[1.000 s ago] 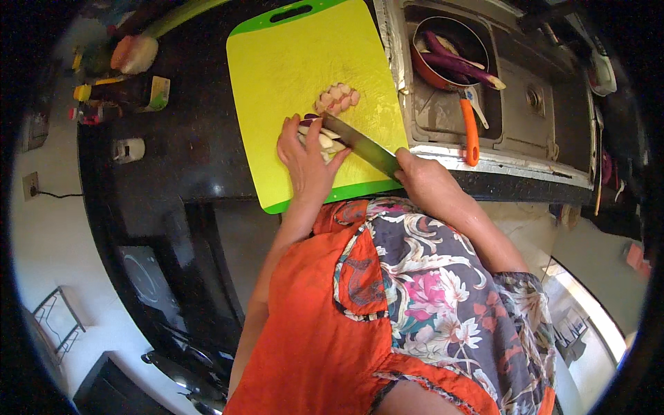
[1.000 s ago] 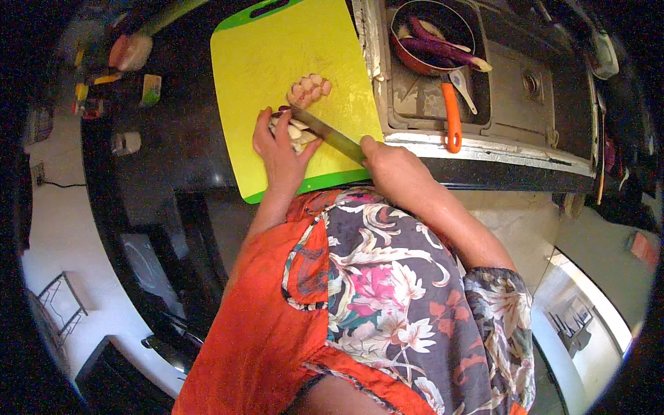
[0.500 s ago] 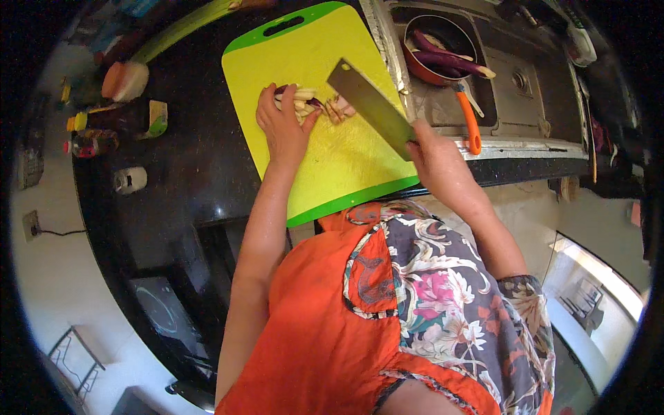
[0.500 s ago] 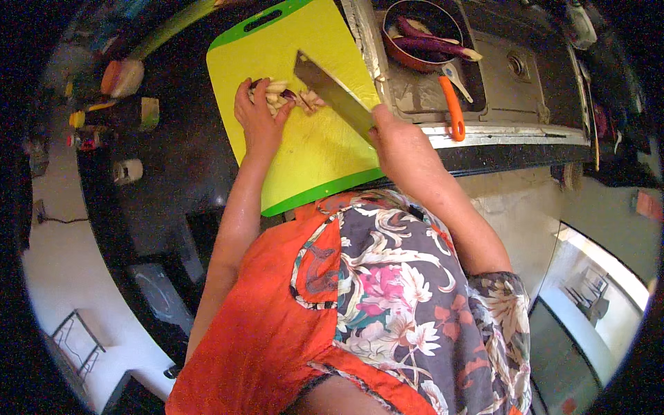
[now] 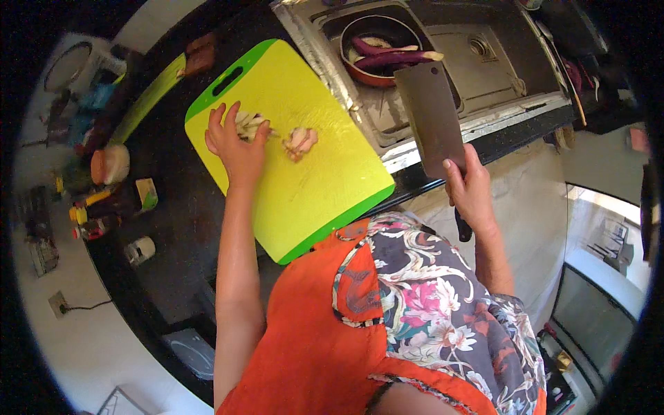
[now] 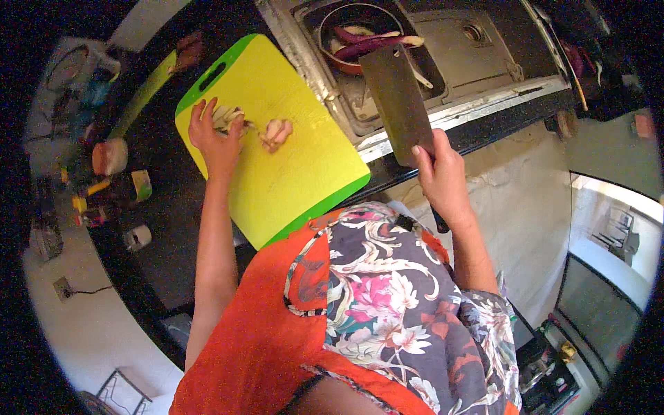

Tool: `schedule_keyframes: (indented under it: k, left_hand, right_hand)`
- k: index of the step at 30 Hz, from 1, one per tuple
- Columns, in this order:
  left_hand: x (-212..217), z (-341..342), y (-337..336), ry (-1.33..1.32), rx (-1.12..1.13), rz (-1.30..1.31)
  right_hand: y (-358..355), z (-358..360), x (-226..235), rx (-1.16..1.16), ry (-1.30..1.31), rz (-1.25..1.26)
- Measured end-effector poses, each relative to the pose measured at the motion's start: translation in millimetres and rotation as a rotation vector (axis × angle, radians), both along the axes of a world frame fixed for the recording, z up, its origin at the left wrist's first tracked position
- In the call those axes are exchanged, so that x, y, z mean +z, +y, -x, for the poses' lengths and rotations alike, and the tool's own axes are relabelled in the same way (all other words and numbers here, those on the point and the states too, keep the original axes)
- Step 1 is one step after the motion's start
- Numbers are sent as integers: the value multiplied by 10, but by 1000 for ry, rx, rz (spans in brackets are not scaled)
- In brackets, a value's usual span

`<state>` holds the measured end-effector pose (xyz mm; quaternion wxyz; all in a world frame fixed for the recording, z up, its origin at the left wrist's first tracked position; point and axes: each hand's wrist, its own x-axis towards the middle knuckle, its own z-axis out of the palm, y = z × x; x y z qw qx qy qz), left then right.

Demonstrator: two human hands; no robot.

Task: The person washes an eggplant under running water, then slices it into thin pieces on a yellow cutting board using a cleaver. The person repeatedly rinses the knife and hands during the process.

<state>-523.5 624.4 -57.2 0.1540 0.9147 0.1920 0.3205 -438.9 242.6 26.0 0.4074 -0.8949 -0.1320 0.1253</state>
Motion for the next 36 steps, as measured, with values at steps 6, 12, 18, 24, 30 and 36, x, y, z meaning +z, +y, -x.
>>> schedule_keyframes:
  k: [6,12,18,24,30,36]
  left_hand:
    - [625,-734,-455,-143,-356,130]
    - [559,-1682,-610,49,-517,119]
    - [446,-2469,-98,564,-684,-293]
    - [716,-2530,67,1033,-727,-376]
    - [1304,-2056,309,704,-857,-56]
    - [2320,-678,-34,540,-840,509]
  right_hand:
    - [-45,42,70,-173,53,-210]
    - [-46,225,190,-248,8,-191]
    - [-86,467,211,-349,71,-218]
    - [-54,545,278,-382,50,-201]
    - [134,387,543,-287,61,-236]
    - [347,212,672,-69,4,-204]
